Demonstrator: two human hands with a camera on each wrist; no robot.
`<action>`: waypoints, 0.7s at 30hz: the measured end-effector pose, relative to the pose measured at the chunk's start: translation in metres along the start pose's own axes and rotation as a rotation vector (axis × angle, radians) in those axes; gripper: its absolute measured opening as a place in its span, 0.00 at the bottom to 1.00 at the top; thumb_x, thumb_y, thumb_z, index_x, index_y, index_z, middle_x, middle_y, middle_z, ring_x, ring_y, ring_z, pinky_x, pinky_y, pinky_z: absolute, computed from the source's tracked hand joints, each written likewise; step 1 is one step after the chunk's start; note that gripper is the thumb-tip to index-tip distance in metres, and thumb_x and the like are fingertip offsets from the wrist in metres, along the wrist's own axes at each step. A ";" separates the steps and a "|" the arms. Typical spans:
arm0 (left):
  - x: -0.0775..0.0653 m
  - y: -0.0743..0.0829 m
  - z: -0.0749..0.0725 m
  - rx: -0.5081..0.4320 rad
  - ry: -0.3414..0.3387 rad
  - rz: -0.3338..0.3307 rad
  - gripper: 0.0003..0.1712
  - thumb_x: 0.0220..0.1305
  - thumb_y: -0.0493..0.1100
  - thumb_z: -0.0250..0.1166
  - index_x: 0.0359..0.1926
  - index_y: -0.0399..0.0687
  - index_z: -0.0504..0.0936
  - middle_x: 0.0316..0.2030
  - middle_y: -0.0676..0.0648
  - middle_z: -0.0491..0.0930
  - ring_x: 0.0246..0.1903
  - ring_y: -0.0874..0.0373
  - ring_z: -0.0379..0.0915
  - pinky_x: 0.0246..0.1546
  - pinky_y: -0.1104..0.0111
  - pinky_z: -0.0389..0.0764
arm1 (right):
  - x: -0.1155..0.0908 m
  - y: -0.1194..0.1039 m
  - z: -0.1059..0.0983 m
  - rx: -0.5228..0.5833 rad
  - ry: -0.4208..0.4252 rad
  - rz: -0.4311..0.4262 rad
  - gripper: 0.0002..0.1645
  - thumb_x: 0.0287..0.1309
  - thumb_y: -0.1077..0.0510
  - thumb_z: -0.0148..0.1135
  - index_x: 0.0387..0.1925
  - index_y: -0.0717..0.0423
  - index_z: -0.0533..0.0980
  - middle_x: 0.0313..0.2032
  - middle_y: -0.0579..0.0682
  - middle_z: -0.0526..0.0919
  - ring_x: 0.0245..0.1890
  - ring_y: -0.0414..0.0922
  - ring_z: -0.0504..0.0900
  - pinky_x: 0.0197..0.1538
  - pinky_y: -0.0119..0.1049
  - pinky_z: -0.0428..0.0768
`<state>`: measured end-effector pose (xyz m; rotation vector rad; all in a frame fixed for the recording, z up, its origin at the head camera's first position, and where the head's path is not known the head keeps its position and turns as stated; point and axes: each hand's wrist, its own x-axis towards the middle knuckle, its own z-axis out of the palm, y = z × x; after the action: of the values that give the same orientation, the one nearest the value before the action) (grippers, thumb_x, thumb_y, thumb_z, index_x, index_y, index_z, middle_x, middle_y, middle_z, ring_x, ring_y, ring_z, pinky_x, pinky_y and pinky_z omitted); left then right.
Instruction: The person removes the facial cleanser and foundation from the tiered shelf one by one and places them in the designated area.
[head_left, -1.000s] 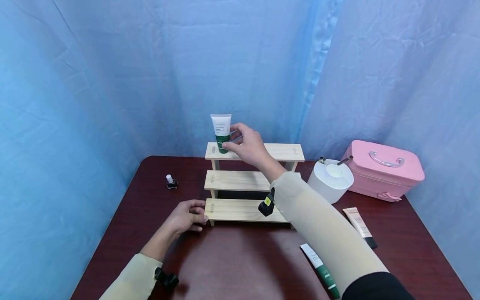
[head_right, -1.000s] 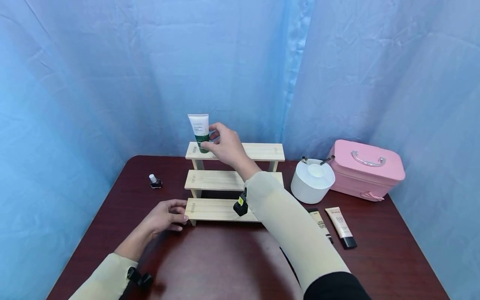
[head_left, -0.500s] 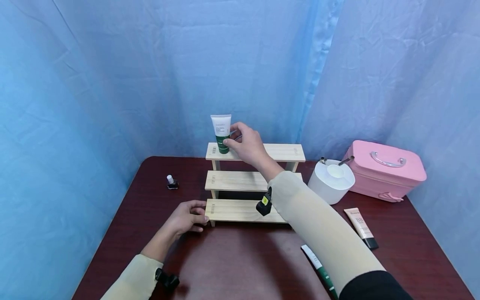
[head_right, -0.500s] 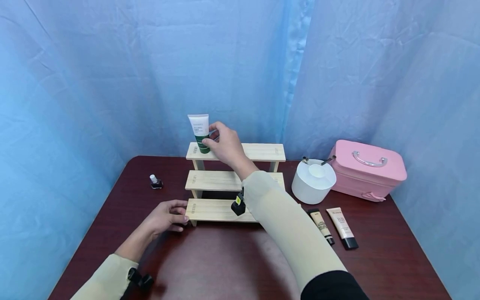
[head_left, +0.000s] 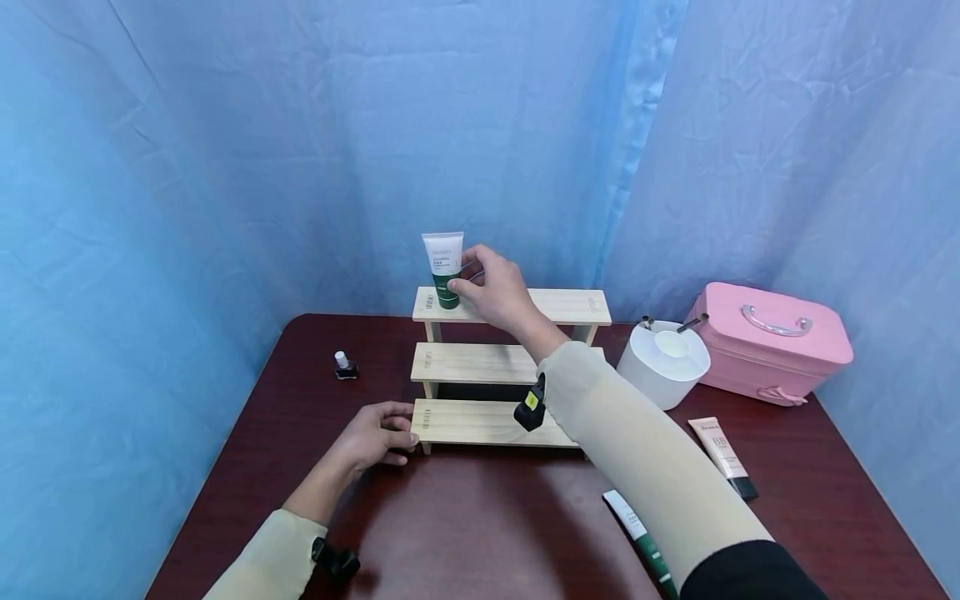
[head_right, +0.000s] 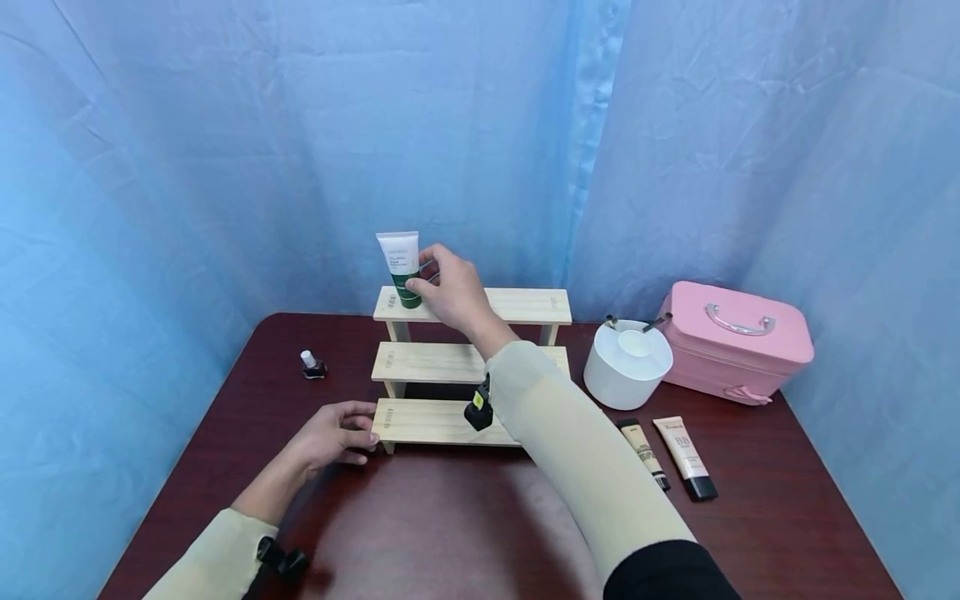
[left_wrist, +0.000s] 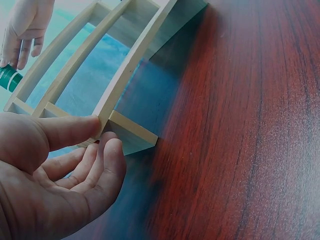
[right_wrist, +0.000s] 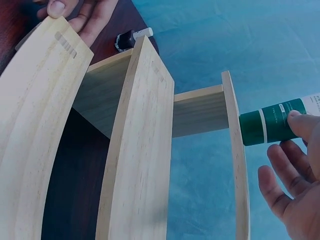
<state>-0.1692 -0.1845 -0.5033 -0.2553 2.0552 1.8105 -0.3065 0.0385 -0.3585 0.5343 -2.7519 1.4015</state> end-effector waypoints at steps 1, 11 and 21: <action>0.000 0.000 0.000 0.001 0.000 0.001 0.34 0.59 0.23 0.68 0.67 0.31 0.71 0.40 0.44 0.75 0.30 0.55 0.81 0.27 0.63 0.87 | 0.000 0.000 0.000 0.003 0.001 0.000 0.22 0.67 0.50 0.68 0.58 0.50 0.74 0.48 0.48 0.84 0.47 0.46 0.85 0.54 0.44 0.83; 0.002 0.000 -0.002 0.005 0.017 -0.009 0.33 0.60 0.23 0.68 0.67 0.33 0.72 0.40 0.43 0.75 0.31 0.54 0.82 0.28 0.62 0.87 | -0.006 0.001 -0.004 0.087 0.016 -0.041 0.18 0.66 0.49 0.70 0.53 0.46 0.76 0.44 0.45 0.83 0.46 0.43 0.84 0.53 0.43 0.83; 0.005 -0.003 -0.004 -0.005 0.007 -0.002 0.33 0.60 0.23 0.68 0.67 0.32 0.72 0.39 0.44 0.76 0.31 0.54 0.81 0.27 0.63 0.87 | -0.026 0.013 -0.030 0.260 -0.012 -0.074 0.18 0.63 0.52 0.72 0.52 0.49 0.78 0.48 0.49 0.83 0.47 0.48 0.86 0.45 0.52 0.88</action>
<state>-0.1727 -0.1879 -0.5075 -0.2650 2.0547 1.8160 -0.2900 0.0769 -0.3548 0.6451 -2.5435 1.7543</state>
